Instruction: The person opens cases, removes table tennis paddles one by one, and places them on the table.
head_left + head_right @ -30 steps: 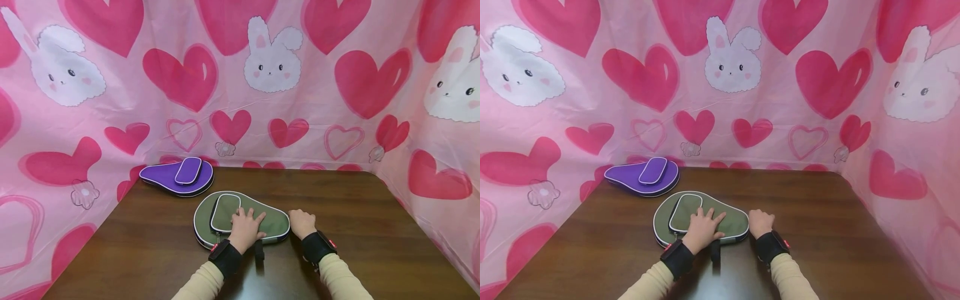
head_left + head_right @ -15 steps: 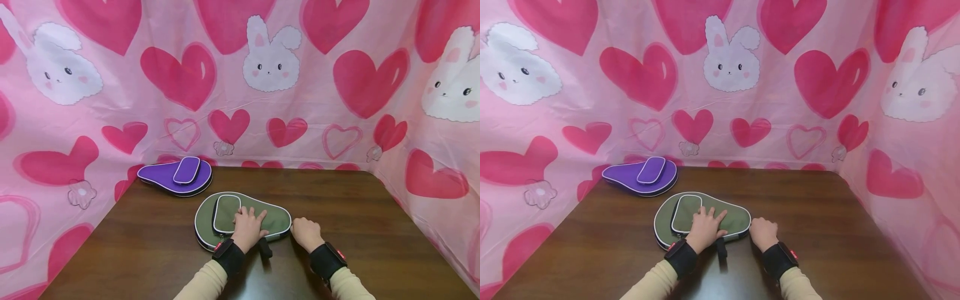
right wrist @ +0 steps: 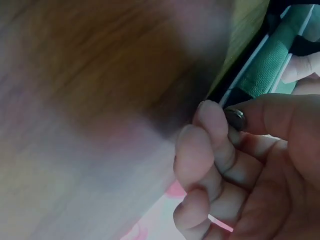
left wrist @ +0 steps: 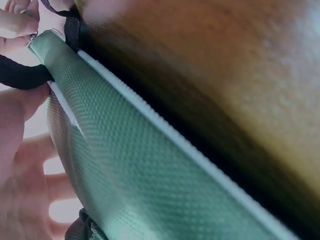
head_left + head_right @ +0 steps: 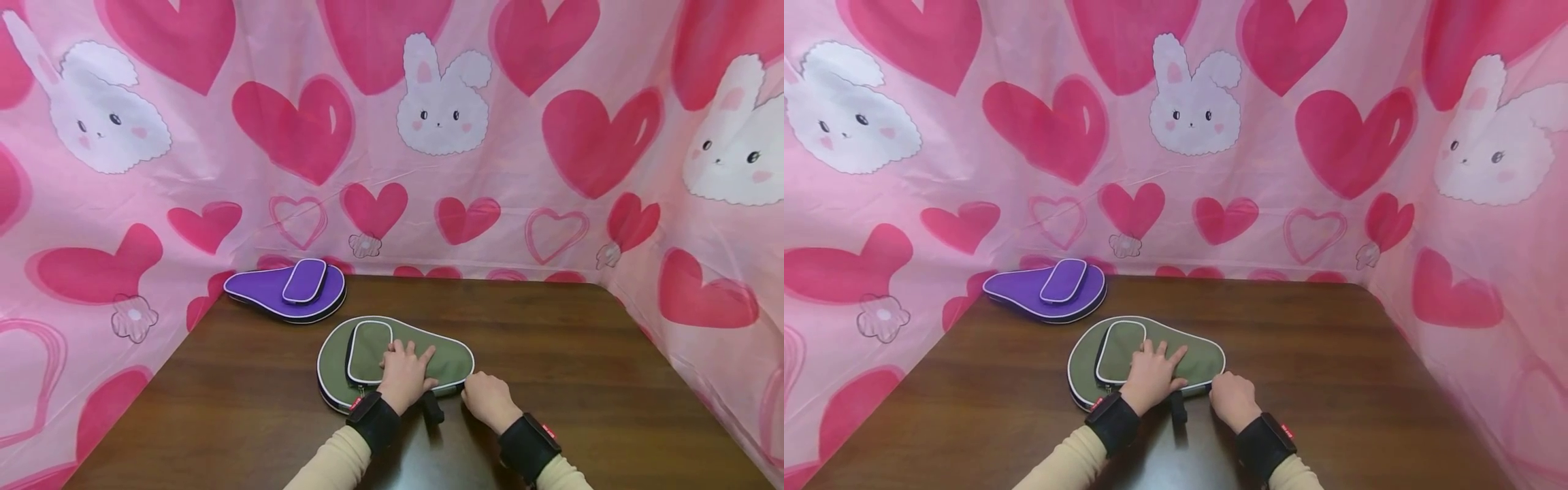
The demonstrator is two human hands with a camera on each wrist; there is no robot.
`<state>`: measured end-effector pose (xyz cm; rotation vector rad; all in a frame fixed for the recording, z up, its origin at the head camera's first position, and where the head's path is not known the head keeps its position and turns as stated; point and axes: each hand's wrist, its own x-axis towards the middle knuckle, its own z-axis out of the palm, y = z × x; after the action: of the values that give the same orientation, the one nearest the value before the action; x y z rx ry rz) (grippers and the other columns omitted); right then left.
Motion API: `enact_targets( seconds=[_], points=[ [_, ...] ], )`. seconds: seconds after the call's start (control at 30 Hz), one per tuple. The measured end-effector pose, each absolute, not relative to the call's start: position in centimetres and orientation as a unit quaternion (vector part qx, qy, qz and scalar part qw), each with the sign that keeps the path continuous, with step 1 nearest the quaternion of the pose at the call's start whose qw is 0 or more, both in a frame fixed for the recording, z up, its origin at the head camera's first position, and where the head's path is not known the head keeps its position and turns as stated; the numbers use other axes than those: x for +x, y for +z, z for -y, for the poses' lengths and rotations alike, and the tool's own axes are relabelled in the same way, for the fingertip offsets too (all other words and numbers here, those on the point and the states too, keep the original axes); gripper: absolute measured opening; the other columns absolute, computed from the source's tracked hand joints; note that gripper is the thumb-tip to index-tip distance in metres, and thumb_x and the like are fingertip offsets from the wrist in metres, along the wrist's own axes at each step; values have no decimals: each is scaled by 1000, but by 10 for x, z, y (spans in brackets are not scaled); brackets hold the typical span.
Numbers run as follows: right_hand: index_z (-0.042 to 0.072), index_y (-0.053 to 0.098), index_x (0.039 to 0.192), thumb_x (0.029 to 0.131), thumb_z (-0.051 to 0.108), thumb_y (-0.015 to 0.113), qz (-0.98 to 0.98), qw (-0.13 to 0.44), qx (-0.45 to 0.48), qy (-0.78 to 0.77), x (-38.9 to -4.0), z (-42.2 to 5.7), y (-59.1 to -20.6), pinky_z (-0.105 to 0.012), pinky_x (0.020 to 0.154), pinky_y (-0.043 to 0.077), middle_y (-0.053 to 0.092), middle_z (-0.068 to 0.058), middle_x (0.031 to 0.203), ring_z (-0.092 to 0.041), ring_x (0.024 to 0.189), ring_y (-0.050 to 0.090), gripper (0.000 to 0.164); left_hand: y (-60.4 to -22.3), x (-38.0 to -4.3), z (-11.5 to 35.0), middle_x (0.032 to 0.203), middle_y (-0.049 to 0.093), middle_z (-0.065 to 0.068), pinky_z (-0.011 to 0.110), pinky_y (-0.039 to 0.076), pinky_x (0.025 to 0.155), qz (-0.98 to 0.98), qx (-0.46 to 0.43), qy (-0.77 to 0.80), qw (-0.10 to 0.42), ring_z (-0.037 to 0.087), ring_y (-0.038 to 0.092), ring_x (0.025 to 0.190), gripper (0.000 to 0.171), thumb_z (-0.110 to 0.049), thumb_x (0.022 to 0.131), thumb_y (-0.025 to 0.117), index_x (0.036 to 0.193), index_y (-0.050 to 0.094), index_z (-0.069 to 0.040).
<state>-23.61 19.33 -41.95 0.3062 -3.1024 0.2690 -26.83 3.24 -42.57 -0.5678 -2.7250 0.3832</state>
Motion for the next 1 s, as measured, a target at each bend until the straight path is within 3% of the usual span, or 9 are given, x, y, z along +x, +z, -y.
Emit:
enact_targets(
  seconds=[0.5, 1.0],
  points=[
    [2, 55, 60, 81, 7, 68, 982, 39, 151, 104, -232, -184, -424, -44, 50, 47, 49, -7, 59, -24, 52, 51, 25, -427, -267, -33, 99, 63, 9, 35, 43, 49, 952, -201, 148, 179, 27, 50, 81, 58, -69, 81, 58, 129, 62, -37],
    [11, 56, 59, 87, 22, 71, 984, -6, 126, 123, -235, -190, -421, -37, 47, 40, 46, 0, 57, -17, 51, 45, 34, -430, -262, -36, 103, 63, 11, 36, 46, 46, 945, -190, 156, 215, 30, 56, 87, 57, -67, 79, 63, 127, 64, -39]
  ],
)
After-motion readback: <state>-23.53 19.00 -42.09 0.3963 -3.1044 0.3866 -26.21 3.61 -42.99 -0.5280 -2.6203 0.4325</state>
